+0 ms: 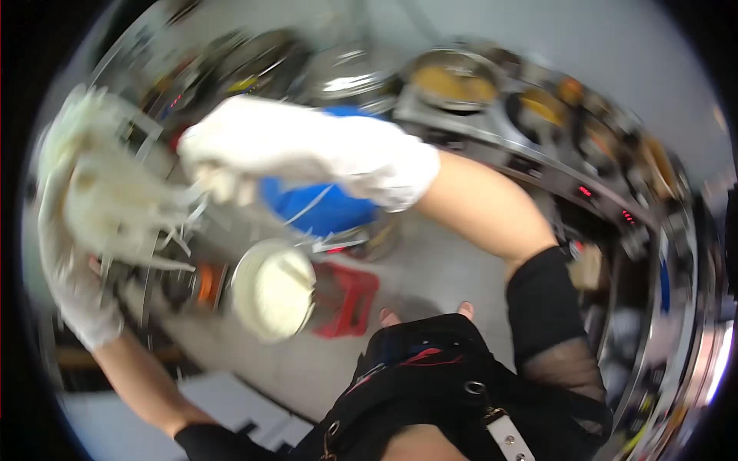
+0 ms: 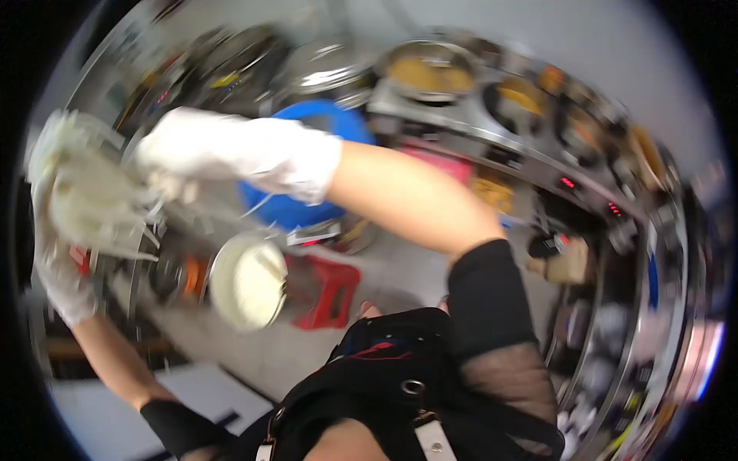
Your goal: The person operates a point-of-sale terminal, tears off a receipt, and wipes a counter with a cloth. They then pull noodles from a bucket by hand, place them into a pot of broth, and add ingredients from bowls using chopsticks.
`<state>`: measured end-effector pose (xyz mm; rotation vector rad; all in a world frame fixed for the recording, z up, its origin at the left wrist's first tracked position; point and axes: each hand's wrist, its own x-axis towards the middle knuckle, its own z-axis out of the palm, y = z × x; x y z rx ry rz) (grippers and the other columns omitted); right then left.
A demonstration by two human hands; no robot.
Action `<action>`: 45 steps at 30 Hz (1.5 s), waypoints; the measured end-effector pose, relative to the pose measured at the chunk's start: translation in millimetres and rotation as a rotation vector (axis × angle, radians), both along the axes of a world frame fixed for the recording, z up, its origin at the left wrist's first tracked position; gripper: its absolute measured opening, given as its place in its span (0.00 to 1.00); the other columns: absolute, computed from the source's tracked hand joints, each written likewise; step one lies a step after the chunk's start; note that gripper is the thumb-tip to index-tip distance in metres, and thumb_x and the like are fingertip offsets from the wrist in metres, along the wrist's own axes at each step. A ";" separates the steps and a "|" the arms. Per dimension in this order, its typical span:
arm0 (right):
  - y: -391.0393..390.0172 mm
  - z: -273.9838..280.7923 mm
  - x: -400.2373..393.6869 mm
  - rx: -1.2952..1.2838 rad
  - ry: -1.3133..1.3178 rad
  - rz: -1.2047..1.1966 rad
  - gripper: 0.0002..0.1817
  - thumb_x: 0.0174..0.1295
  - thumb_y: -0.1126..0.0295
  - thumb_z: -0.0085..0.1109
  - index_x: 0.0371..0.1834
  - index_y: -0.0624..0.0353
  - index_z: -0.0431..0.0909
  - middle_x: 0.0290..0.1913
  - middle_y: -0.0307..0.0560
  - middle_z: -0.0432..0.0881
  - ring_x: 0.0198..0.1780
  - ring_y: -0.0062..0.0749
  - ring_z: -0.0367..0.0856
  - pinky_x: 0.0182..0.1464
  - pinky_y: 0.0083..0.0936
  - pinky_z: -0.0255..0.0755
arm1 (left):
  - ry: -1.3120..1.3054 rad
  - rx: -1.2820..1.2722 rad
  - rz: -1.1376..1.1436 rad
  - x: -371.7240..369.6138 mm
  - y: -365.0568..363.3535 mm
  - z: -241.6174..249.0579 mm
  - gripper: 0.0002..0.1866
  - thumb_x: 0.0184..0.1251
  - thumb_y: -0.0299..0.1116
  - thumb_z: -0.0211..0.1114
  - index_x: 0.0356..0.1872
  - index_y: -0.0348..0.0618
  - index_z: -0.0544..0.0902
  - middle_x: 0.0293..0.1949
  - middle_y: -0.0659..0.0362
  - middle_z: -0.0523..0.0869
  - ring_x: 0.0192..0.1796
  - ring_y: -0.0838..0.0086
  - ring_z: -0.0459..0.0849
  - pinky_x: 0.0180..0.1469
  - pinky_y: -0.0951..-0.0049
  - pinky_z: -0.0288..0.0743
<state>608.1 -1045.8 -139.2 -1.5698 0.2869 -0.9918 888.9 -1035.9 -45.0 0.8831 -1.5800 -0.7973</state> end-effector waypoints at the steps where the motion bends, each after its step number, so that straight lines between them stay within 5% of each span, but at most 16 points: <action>1: 7.3 9.5 -31.7 -0.121 -0.003 -0.016 0.16 0.62 0.62 0.48 0.24 0.62 0.77 0.21 0.40 0.78 0.25 0.24 0.77 0.32 0.20 0.72 | 0.078 0.066 -0.062 -19.1 -9.2 5.9 0.26 0.63 0.39 0.61 0.59 0.33 0.72 0.56 0.51 0.77 0.57 0.67 0.76 0.61 0.65 0.70; 2: 47.4 46.1 -70.3 0.084 0.199 -0.232 0.15 0.60 0.65 0.45 0.25 0.64 0.78 0.22 0.42 0.79 0.25 0.27 0.78 0.31 0.21 0.73 | 0.110 0.095 -0.129 -45.4 -17.2 8.6 0.26 0.64 0.38 0.61 0.59 0.33 0.71 0.57 0.52 0.77 0.57 0.68 0.76 0.61 0.66 0.70; 4: 51.5 53.6 -126.4 0.031 0.129 -0.275 0.15 0.61 0.67 0.47 0.31 0.65 0.82 0.30 0.47 0.85 0.26 0.32 0.83 0.34 0.24 0.77 | 0.134 0.130 -0.253 -108.2 -28.6 14.4 0.25 0.64 0.37 0.60 0.60 0.34 0.71 0.57 0.52 0.76 0.58 0.68 0.76 0.62 0.66 0.69; 12: 96.2 101.4 -365.8 0.004 0.147 -0.694 0.13 0.64 0.70 0.47 0.37 0.70 0.80 0.34 0.54 0.85 0.29 0.34 0.85 0.36 0.27 0.82 | 0.175 0.202 -0.736 -420.3 -38.3 38.3 0.23 0.67 0.31 0.58 0.62 0.36 0.70 0.60 0.55 0.76 0.60 0.71 0.75 0.65 0.69 0.66; 14: 94.0 108.5 -422.0 0.027 0.163 -0.807 0.13 0.63 0.68 0.49 0.35 0.68 0.79 0.36 0.51 0.84 0.31 0.31 0.83 0.36 0.24 0.80 | 0.166 0.129 -0.919 -503.5 -14.6 33.7 0.20 0.64 0.30 0.62 0.57 0.37 0.74 0.54 0.56 0.79 0.54 0.73 0.79 0.58 0.71 0.73; 16: 144.9 98.9 -487.3 -0.310 0.101 -0.779 0.15 0.66 0.64 0.46 0.37 0.64 0.80 0.33 0.50 0.82 0.35 0.33 0.82 0.36 0.27 0.78 | 0.237 0.123 -1.038 -581.4 -14.1 29.4 0.17 0.59 0.26 0.65 0.51 0.36 0.78 0.48 0.56 0.83 0.48 0.73 0.83 0.50 0.74 0.78; 25: 153.2 111.2 -675.9 -0.258 0.070 -1.173 0.14 0.66 0.65 0.45 0.33 0.63 0.78 0.31 0.47 0.80 0.33 0.32 0.79 0.37 0.27 0.74 | 0.231 0.016 -1.230 -806.2 23.8 -4.6 0.10 0.58 0.25 0.64 0.41 0.36 0.81 0.38 0.55 0.84 0.37 0.74 0.82 0.40 0.77 0.79; 33: 106.0 76.6 -831.1 -0.217 0.026 -1.360 0.14 0.66 0.66 0.45 0.31 0.61 0.77 0.29 0.45 0.79 0.31 0.31 0.76 0.37 0.27 0.71 | 0.127 -0.267 -1.168 -952.1 4.1 -21.8 0.04 0.57 0.24 0.64 0.33 0.36 0.82 0.29 0.55 0.84 0.28 0.75 0.82 0.31 0.79 0.79; 34: 101.0 67.1 -847.9 -0.225 0.016 -1.359 0.14 0.66 0.66 0.45 0.30 0.61 0.77 0.29 0.44 0.79 0.31 0.30 0.76 0.37 0.27 0.71 | 0.088 -0.152 -1.085 -963.4 1.4 -23.6 0.05 0.57 0.27 0.64 0.28 0.35 0.83 0.25 0.55 0.84 0.25 0.77 0.80 0.27 0.81 0.77; 35: 99.5 58.4 -847.7 -0.105 0.003 -1.537 0.14 0.66 0.65 0.45 0.30 0.60 0.76 0.28 0.44 0.78 0.30 0.30 0.74 0.37 0.26 0.70 | 0.229 0.001 -1.122 -1009.7 -27.4 -48.7 0.10 0.59 0.29 0.64 0.38 0.33 0.84 0.30 0.53 0.85 0.25 0.77 0.81 0.29 0.80 0.78; 36: 93.3 49.1 -855.0 -0.093 -0.003 -1.544 0.14 0.66 0.65 0.45 0.30 0.60 0.76 0.28 0.44 0.78 0.30 0.30 0.74 0.37 0.26 0.70 | 0.221 0.012 -1.127 -1034.3 -43.8 -68.0 0.10 0.59 0.29 0.64 0.38 0.33 0.84 0.30 0.53 0.85 0.25 0.77 0.81 0.29 0.80 0.78; 38: 77.4 21.7 -872.5 0.146 -0.298 -1.552 0.14 0.67 0.64 0.45 0.28 0.60 0.76 0.26 0.41 0.77 0.29 0.29 0.73 0.37 0.26 0.70 | 0.305 0.410 -1.336 -1073.3 -69.4 -102.4 0.15 0.58 0.25 0.66 0.47 0.34 0.79 0.42 0.54 0.85 0.46 0.71 0.83 0.52 0.68 0.79; 40: 65.7 -14.0 -911.5 0.207 -0.230 -1.557 0.15 0.67 0.62 0.45 0.35 0.61 0.77 0.31 0.44 0.80 0.36 0.30 0.76 0.46 0.28 0.70 | 0.265 0.498 -1.294 -1095.5 -73.1 -124.2 0.13 0.55 0.21 0.66 0.44 0.32 0.81 0.39 0.54 0.86 0.43 0.71 0.84 0.49 0.70 0.80; 42: 58.0 -43.2 -928.7 0.135 -0.115 -1.730 0.15 0.69 0.66 0.42 0.36 0.64 0.77 0.29 0.44 0.80 0.28 0.28 0.76 0.29 0.23 0.70 | 0.183 0.505 -1.253 -1112.5 -74.2 -148.7 0.14 0.55 0.21 0.66 0.44 0.31 0.80 0.39 0.53 0.85 0.41 0.71 0.85 0.44 0.72 0.81; 43: 55.5 -62.1 -944.0 0.162 -0.132 -1.758 0.14 0.61 0.63 0.51 0.34 0.64 0.79 0.29 0.44 0.80 0.26 0.27 0.77 0.28 0.24 0.71 | 0.184 0.525 -1.274 -1120.5 -74.8 -162.4 0.15 0.54 0.20 0.65 0.44 0.31 0.80 0.40 0.52 0.85 0.41 0.71 0.85 0.43 0.73 0.81; 45: 56.4 -100.2 -961.8 0.291 -0.188 -1.720 0.14 0.61 0.62 0.51 0.34 0.63 0.79 0.29 0.44 0.80 0.26 0.26 0.77 0.27 0.24 0.71 | 0.133 0.615 -1.298 -1137.9 -80.3 -193.9 0.15 0.54 0.19 0.65 0.45 0.30 0.79 0.41 0.52 0.85 0.43 0.70 0.85 0.45 0.73 0.80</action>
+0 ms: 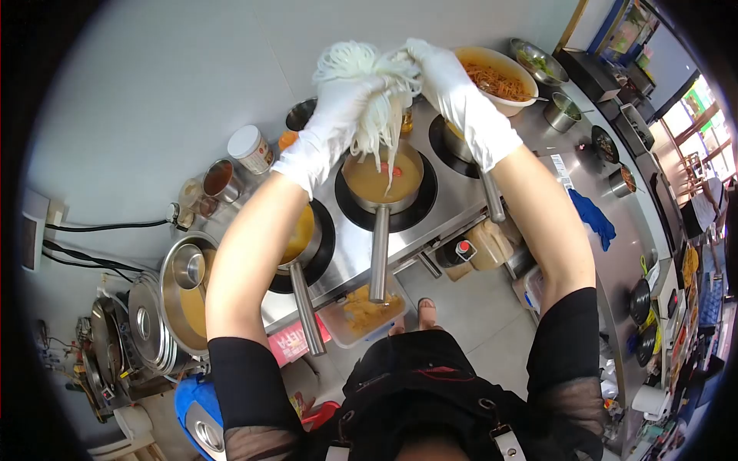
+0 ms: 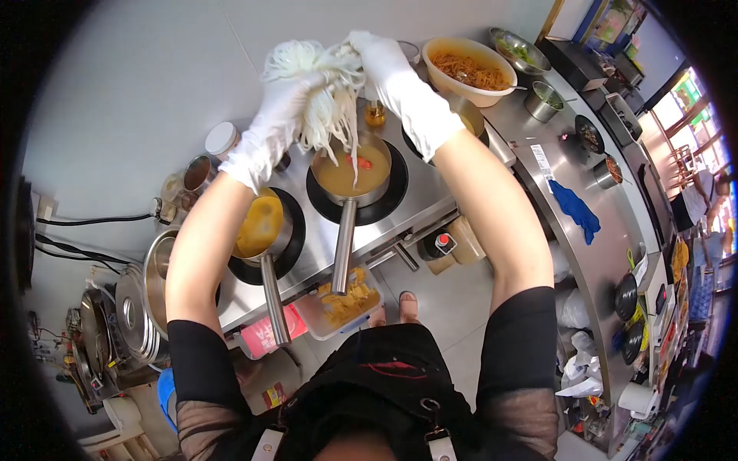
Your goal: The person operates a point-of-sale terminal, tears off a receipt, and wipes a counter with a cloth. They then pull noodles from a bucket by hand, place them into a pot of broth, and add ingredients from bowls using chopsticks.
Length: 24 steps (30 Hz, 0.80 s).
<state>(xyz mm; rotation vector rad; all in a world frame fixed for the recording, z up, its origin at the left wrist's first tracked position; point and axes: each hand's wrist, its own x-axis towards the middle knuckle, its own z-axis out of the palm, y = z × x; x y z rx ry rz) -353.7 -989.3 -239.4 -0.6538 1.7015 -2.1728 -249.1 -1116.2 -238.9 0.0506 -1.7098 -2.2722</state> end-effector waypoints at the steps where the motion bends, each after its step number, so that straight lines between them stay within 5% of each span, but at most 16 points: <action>1: 2.1 -11.4 -1.8 0.022 -0.110 0.028 0.15 0.61 0.60 0.51 0.34 0.62 0.79 0.29 0.44 0.80 0.26 0.26 0.77 0.27 0.23 0.70 | -0.065 0.032 -0.051 -8.9 -3.2 -19.6 0.16 0.53 0.19 0.64 0.46 0.30 0.79 0.42 0.52 0.85 0.44 0.70 0.84 0.46 0.73 0.80; 3: 10.1 -26.0 8.7 0.158 -0.244 0.063 0.11 0.67 0.68 0.46 0.37 0.61 0.78 0.32 0.42 0.78 0.33 0.25 0.77 0.33 0.20 0.71 | -0.032 -0.001 -0.183 -28.2 -14.4 -69.7 0.16 0.56 0.17 0.60 0.47 0.28 0.79 0.46 0.50 0.84 0.45 0.69 0.84 0.49 0.74 0.78; 5: 13.2 -72.0 1.2 0.042 -0.239 0.081 0.10 0.65 0.70 0.46 0.39 0.60 0.78 0.37 0.44 0.78 0.39 0.26 0.80 0.40 0.21 0.75 | -0.172 -0.124 -0.065 -15.1 -1.2 -78.9 0.11 0.53 0.25 0.68 0.37 0.28 0.84 0.36 0.55 0.87 0.38 0.76 0.84 0.42 0.76 0.78; 8: 19.7 -115.0 3.6 0.149 -0.234 0.099 0.08 0.64 0.72 0.48 0.37 0.61 0.79 0.34 0.42 0.80 0.37 0.25 0.80 0.38 0.21 0.74 | -0.381 -0.234 -0.019 -9.1 8.9 -104.2 0.15 0.48 0.25 0.70 0.40 0.32 0.82 0.38 0.56 0.86 0.39 0.74 0.83 0.45 0.77 0.76; 11: 13.0 -180.3 -6.5 0.181 -0.260 0.137 0.06 0.59 0.80 0.50 0.32 0.64 0.79 0.29 0.42 0.81 0.28 0.26 0.79 0.32 0.21 0.74 | -0.316 -0.436 -0.020 -27.6 -4.9 -179.7 0.22 0.47 0.24 0.70 0.49 0.37 0.80 0.44 0.55 0.85 0.44 0.72 0.82 0.48 0.75 0.76; 13: 9.7 -198.7 -0.5 0.343 -0.254 0.165 0.07 0.55 0.82 0.52 0.34 0.65 0.79 0.29 0.44 0.81 0.29 0.26 0.79 0.32 0.21 0.74 | -0.498 -0.532 -0.030 -33.8 -8.0 -203.2 0.19 0.45 0.26 0.71 0.42 0.35 0.82 0.39 0.54 0.85 0.40 0.69 0.83 0.46 0.73 0.76; 17: 22.2 -208.8 4.7 0.608 -0.118 0.236 0.11 0.56 0.72 0.55 0.38 0.64 0.82 0.36 0.55 0.84 0.39 0.38 0.83 0.45 0.27 0.74 | -0.823 -0.944 -0.120 -51.5 -15.3 -242.5 0.17 0.40 0.29 0.74 0.35 0.32 0.84 0.32 0.51 0.85 0.35 0.63 0.84 0.41 0.68 0.76; 19: 29.6 -210.9 -0.5 1.000 0.345 0.098 0.12 0.55 0.74 0.52 0.40 0.62 0.82 0.40 0.58 0.84 0.42 0.46 0.83 0.47 0.32 0.75 | -0.903 -1.097 -0.159 -53.6 -12.7 -240.3 0.18 0.39 0.30 0.74 0.34 0.32 0.84 0.31 0.50 0.85 0.34 0.61 0.84 0.40 0.65 0.76; 20: 34.5 -209.6 -6.0 1.013 0.351 0.110 0.13 0.57 0.71 0.50 0.41 0.59 0.82 0.43 0.59 0.81 0.49 0.49 0.80 0.52 0.34 0.73 | -0.923 -1.067 -0.170 -53.4 -14.0 -237.7 0.20 0.38 0.32 0.76 0.35 0.31 0.84 0.32 0.50 0.85 0.36 0.61 0.84 0.40 0.66 0.76; 24: 50.7 -204.9 -27.6 0.919 0.408 0.084 0.09 0.58 0.73 0.52 0.35 0.62 0.82 0.36 0.55 0.84 0.41 0.42 0.83 0.49 0.28 0.74 | -0.997 -1.081 -0.224 -51.3 -19.2 -192.1 0.25 0.39 0.37 0.78 0.40 0.34 0.84 0.40 0.49 0.85 0.44 0.60 0.84 0.46 0.66 0.76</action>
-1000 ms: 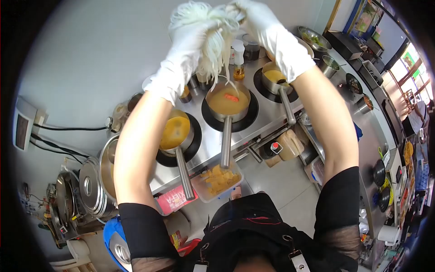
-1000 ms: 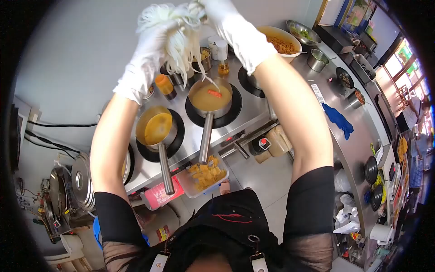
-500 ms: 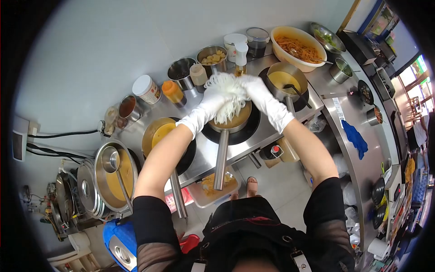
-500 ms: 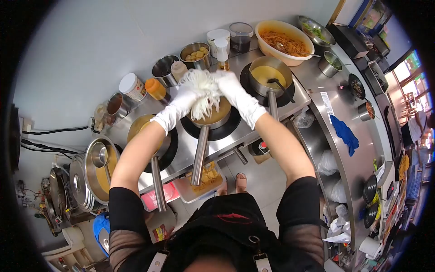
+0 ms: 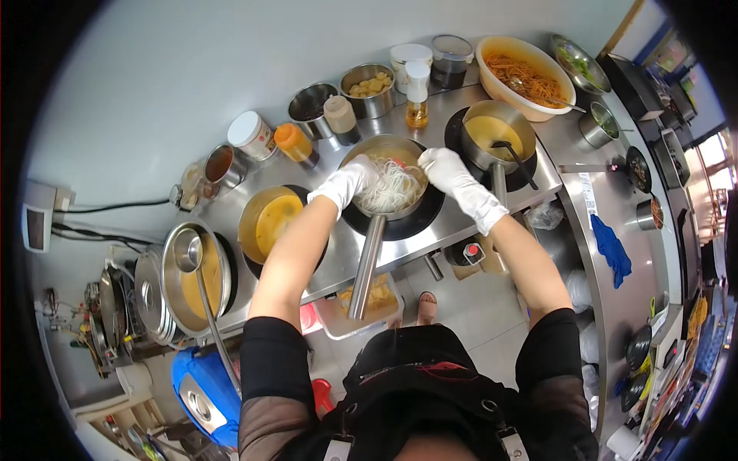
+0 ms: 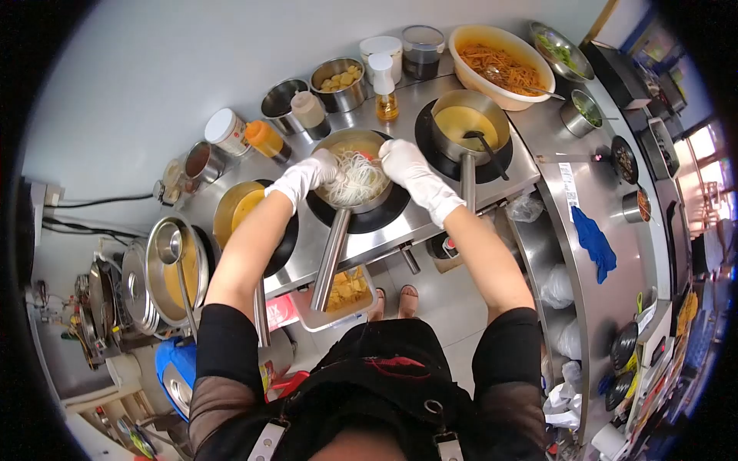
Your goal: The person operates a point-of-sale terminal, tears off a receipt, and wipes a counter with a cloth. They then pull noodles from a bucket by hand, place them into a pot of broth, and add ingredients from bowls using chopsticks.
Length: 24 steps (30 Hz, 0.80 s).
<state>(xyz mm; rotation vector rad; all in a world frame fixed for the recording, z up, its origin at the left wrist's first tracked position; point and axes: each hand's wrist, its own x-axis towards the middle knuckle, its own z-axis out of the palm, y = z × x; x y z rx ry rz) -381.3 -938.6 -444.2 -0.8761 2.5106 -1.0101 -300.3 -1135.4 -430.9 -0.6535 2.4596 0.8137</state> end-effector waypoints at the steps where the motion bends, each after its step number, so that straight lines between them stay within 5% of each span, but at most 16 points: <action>1: 1.2 2.4 -3.3 -0.044 0.013 -0.012 0.08 0.58 0.74 0.53 0.34 0.62 0.82 0.35 0.54 0.84 0.39 0.39 0.83 0.48 0.26 0.74 | -0.045 -0.053 -0.051 1.6 -4.3 13.5 0.27 0.41 0.40 0.77 0.44 0.37 0.84 0.46 0.49 0.85 0.50 0.58 0.83 0.50 0.67 0.76; 3: 2.3 6.9 -9.5 -0.106 -0.040 0.004 0.07 0.58 0.78 0.53 0.33 0.63 0.82 0.32 0.48 0.85 0.37 0.30 0.82 0.47 0.24 0.73 | 0.033 -0.272 -0.205 4.4 -14.3 23.0 0.34 0.38 0.49 0.78 0.44 0.32 0.83 0.47 0.44 0.83 0.51 0.57 0.83 0.50 0.65 0.77; 5: 4.3 10.4 -12.7 -0.177 -0.115 0.068 0.07 0.57 0.76 0.54 0.34 0.62 0.83 0.33 0.44 0.85 0.38 0.26 0.80 0.46 0.23 0.73 | 0.015 -0.339 -0.163 14.2 -8.2 59.8 0.30 0.44 0.52 0.73 0.43 0.38 0.84 0.45 0.46 0.84 0.48 0.57 0.84 0.48 0.64 0.78; 7: 2.2 22.9 -5.5 -0.217 -0.210 0.061 0.08 0.56 0.71 0.55 0.33 0.59 0.83 0.34 0.48 0.85 0.38 0.32 0.82 0.46 0.26 0.74 | 0.183 -0.327 -0.197 33.3 -5.6 95.1 0.23 0.52 0.51 0.66 0.41 0.41 0.85 0.41 0.48 0.85 0.44 0.56 0.85 0.46 0.62 0.78; 11: -20.3 65.4 33.2 -0.395 -0.340 0.170 0.09 0.63 0.73 0.52 0.38 0.63 0.82 0.34 0.40 0.83 0.36 0.21 0.78 0.41 0.19 0.72 | 0.863 -0.044 0.204 128.8 37.1 139.3 0.15 0.56 0.43 0.61 0.33 0.42 0.85 0.34 0.50 0.84 0.38 0.56 0.82 0.43 0.60 0.75; 12: -29.1 69.4 40.3 -0.387 -0.325 0.245 0.09 0.65 0.73 0.51 0.39 0.63 0.82 0.34 0.39 0.82 0.37 0.21 0.77 0.42 0.19 0.71 | 1.146 -0.151 0.133 151.7 46.4 132.8 0.14 0.58 0.41 0.61 0.31 0.40 0.83 0.33 0.50 0.83 0.37 0.56 0.81 0.42 0.59 0.75; 15: -51.3 83.5 82.0 -0.426 -0.369 0.339 0.09 0.67 0.73 0.51 0.39 0.65 0.81 0.35 0.39 0.82 0.39 0.19 0.77 0.45 0.17 0.70 | 1.345 -0.384 0.196 245.3 96.1 123.5 0.14 0.53 0.33 0.70 0.42 0.44 0.81 0.39 0.55 0.83 0.39 0.60 0.82 0.41 0.63 0.75; 19: -79.0 85.5 144.6 -0.431 -0.269 0.559 0.09 0.67 0.73 0.51 0.41 0.65 0.81 0.39 0.40 0.83 0.42 0.21 0.78 0.49 0.19 0.70 | 0.974 -0.178 0.508 382.4 151.3 63.2 0.14 0.58 0.34 0.68 0.45 0.45 0.83 0.40 0.55 0.85 0.43 0.61 0.83 0.47 0.65 0.76; 20: -80.7 94.5 167.0 -0.401 -0.271 0.592 0.09 0.67 0.74 0.50 0.41 0.66 0.80 0.40 0.41 0.83 0.43 0.23 0.78 0.49 0.20 0.70 | 0.768 0.014 0.682 418.6 162.4 48.8 0.13 0.61 0.35 0.66 0.45 0.44 0.83 0.38 0.52 0.85 0.42 0.58 0.83 0.47 0.63 0.76; 23: -72.2 106.0 221.5 -0.350 -0.223 0.693 0.09 0.67 0.77 0.47 0.41 0.68 0.80 0.42 0.44 0.82 0.46 0.26 0.78 0.51 0.22 0.70 | 0.477 -0.032 1.067 529.2 184.8 -28.4 0.11 0.59 0.35 0.66 0.41 0.41 0.85 0.36 0.51 0.86 0.41 0.61 0.85 0.46 0.67 0.77; 24: -69.0 109.1 236.3 -0.352 -0.149 0.753 0.09 0.66 0.78 0.47 0.40 0.68 0.79 0.43 0.45 0.82 0.46 0.27 0.78 0.52 0.23 0.70 | 0.466 0.102 1.452 572.0 196.6 -80.8 0.10 0.60 0.32 0.65 0.39 0.37 0.85 0.35 0.54 0.87 0.36 0.67 0.85 0.43 0.69 0.78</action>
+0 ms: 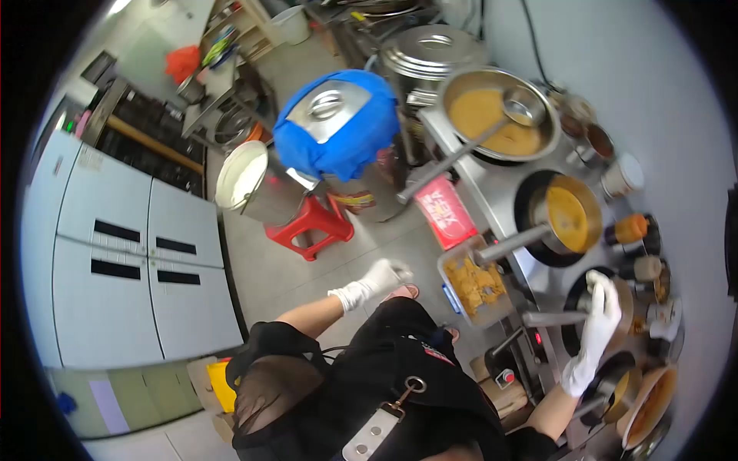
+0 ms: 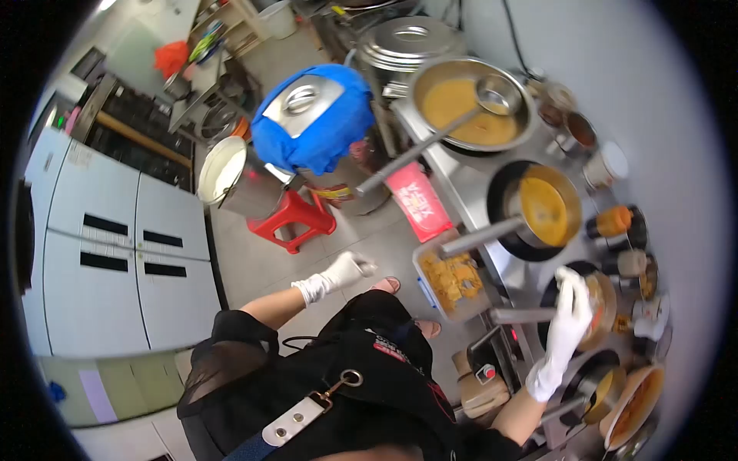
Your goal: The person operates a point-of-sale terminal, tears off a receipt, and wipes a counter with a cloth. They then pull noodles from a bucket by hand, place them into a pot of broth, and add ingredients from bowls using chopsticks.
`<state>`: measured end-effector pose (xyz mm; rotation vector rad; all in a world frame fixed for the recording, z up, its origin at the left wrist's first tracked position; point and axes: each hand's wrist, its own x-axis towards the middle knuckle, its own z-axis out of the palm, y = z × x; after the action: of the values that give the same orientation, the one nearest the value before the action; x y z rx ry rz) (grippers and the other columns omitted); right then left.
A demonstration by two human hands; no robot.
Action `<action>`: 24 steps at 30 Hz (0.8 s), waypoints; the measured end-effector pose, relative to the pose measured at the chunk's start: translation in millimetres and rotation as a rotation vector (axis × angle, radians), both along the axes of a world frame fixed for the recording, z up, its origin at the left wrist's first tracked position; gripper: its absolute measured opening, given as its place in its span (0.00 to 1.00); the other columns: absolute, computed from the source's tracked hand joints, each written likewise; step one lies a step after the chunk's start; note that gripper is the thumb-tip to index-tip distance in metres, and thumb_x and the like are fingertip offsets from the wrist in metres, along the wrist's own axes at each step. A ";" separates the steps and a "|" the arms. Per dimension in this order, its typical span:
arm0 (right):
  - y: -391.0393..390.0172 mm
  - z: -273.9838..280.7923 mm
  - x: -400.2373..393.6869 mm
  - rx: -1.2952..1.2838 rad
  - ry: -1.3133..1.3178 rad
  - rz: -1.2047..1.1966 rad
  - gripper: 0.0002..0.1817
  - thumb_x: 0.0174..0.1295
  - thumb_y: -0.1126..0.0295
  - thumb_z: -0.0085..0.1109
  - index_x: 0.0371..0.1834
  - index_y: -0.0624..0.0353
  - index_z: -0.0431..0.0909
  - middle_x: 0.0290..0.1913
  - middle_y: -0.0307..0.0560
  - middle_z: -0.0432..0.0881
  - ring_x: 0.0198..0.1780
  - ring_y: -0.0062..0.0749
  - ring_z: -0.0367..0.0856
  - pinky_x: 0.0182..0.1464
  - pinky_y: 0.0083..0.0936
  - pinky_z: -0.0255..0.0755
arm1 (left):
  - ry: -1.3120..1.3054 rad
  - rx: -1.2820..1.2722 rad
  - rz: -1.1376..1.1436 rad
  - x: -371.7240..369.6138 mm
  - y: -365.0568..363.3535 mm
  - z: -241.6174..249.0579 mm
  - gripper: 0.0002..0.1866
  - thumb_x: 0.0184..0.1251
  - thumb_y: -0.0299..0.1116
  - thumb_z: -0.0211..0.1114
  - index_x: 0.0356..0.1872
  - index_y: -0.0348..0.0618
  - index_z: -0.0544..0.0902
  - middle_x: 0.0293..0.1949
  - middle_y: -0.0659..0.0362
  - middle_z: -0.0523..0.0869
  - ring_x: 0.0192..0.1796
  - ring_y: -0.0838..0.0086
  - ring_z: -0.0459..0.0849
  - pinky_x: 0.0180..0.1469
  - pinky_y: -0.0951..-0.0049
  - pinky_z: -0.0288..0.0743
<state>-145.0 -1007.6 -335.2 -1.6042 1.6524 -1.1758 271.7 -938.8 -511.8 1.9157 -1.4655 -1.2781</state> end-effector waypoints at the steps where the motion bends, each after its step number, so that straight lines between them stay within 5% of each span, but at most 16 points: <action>1: 3.7 -0.5 14.0 -0.037 0.072 0.039 0.09 0.66 0.79 0.47 0.40 0.68 0.79 0.43 0.46 0.81 0.46 0.29 0.78 0.52 0.24 0.70 | 0.298 0.175 0.381 48.0 2.9 -36.7 0.08 0.60 0.29 0.65 0.36 0.35 0.85 0.33 0.57 0.86 0.31 0.73 0.83 0.37 0.71 0.78; 2: 8.3 -4.2 26.6 -0.032 0.090 0.033 0.08 0.65 0.80 0.48 0.39 0.69 0.79 0.43 0.47 0.81 0.47 0.31 0.78 0.54 0.25 0.70 | 0.463 0.229 0.725 98.8 6.8 -58.7 0.06 0.58 0.28 0.65 0.33 0.36 0.84 0.29 0.59 0.85 0.27 0.74 0.81 0.33 0.73 0.76; 3: 11.8 -10.4 40.7 0.011 0.024 0.002 0.08 0.64 0.80 0.48 0.39 0.69 0.79 0.43 0.48 0.81 0.47 0.31 0.78 0.54 0.26 0.70 | 0.317 0.161 0.806 161.2 16.0 -101.3 0.07 0.59 0.30 0.63 0.34 0.37 0.84 0.28 0.58 0.85 0.27 0.75 0.81 0.31 0.73 0.75; 4: 12.2 -16.3 53.6 0.024 0.008 0.004 0.08 0.64 0.80 0.49 0.39 0.68 0.80 0.42 0.47 0.82 0.47 0.31 0.78 0.54 0.26 0.69 | -0.168 -0.029 0.846 214.9 25.4 -141.3 0.09 0.61 0.33 0.60 0.34 0.40 0.85 0.29 0.57 0.85 0.28 0.74 0.82 0.32 0.72 0.75; 5: 20.4 -15.4 66.3 0.037 -0.002 -0.029 0.08 0.64 0.80 0.49 0.39 0.68 0.80 0.42 0.47 0.82 0.48 0.31 0.78 0.54 0.25 0.69 | -0.284 -0.036 0.835 229.3 25.5 -96.8 0.10 0.61 0.35 0.61 0.35 0.40 0.84 0.27 0.57 0.84 0.29 0.71 0.82 0.33 0.72 0.75; 6: 24.2 -4.2 88.0 0.047 0.056 -0.042 0.08 0.63 0.80 0.50 0.38 0.67 0.81 0.41 0.47 0.83 0.47 0.31 0.79 0.54 0.25 0.69 | -0.236 -0.119 0.856 258.7 25.9 -97.7 0.14 0.59 0.41 0.62 0.33 0.40 0.85 0.27 0.55 0.85 0.29 0.67 0.83 0.33 0.65 0.76; 7: 27.5 -11.6 100.8 0.048 0.006 -0.077 0.07 0.62 0.80 0.52 0.37 0.66 0.81 0.40 0.47 0.83 0.46 0.31 0.79 0.54 0.25 0.69 | 0.212 -0.134 1.086 278.9 18.7 -103.6 0.15 0.60 0.43 0.64 0.34 0.40 0.83 0.26 0.58 0.83 0.28 0.69 0.82 0.29 0.69 0.75; 8: 30.0 -2.1 123.8 0.040 0.009 -0.073 0.07 0.61 0.79 0.53 0.37 0.65 0.82 0.39 0.47 0.83 0.45 0.31 0.79 0.53 0.26 0.70 | 0.366 -0.067 1.168 310.9 24.5 -91.9 0.16 0.61 0.44 0.65 0.37 0.40 0.80 0.29 0.60 0.80 0.27 0.72 0.80 0.26 0.72 0.74; 10: 35.2 -4.9 158.9 -0.013 0.092 -0.047 0.07 0.59 0.78 0.55 0.37 0.64 0.82 0.41 0.49 0.84 0.44 0.36 0.81 0.49 0.28 0.73 | 0.428 -0.208 1.453 341.8 20.4 -53.5 0.18 0.65 0.46 0.61 0.39 0.38 0.77 0.33 0.58 0.80 0.25 0.66 0.79 0.27 0.69 0.74; 11: 37.2 -7.2 172.4 -0.015 0.111 0.001 0.07 0.59 0.76 0.56 0.37 0.63 0.82 0.42 0.50 0.84 0.44 0.40 0.81 0.50 0.31 0.74 | 0.243 -0.515 1.238 347.0 32.2 -44.2 0.17 0.69 0.46 0.55 0.39 0.41 0.77 0.35 0.58 0.79 0.25 0.63 0.78 0.27 0.64 0.75; 16: 60.9 -45.8 215.9 -0.043 0.136 0.029 0.10 0.62 0.66 0.54 0.40 0.57 0.81 0.42 0.50 0.82 0.46 0.45 0.80 0.49 0.36 0.74 | -0.219 -0.621 1.007 325.0 -27.4 15.3 0.16 0.68 0.45 0.56 0.43 0.41 0.76 0.38 0.57 0.79 0.29 0.63 0.78 0.31 0.64 0.74; 24: 105.3 -81.0 246.4 0.100 0.085 -0.133 0.14 0.63 0.61 0.49 0.36 0.60 0.78 0.38 0.50 0.80 0.43 0.48 0.78 0.44 0.40 0.73 | -0.034 -0.621 0.236 125.9 -91.3 48.4 0.18 0.67 0.43 0.57 0.48 0.41 0.73 0.43 0.55 0.79 0.35 0.64 0.77 0.37 0.66 0.73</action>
<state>101.4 -902.3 -416.2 -1.5206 1.8670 -1.0840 397.6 -1030.1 -463.4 1.6229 -1.3874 -0.5895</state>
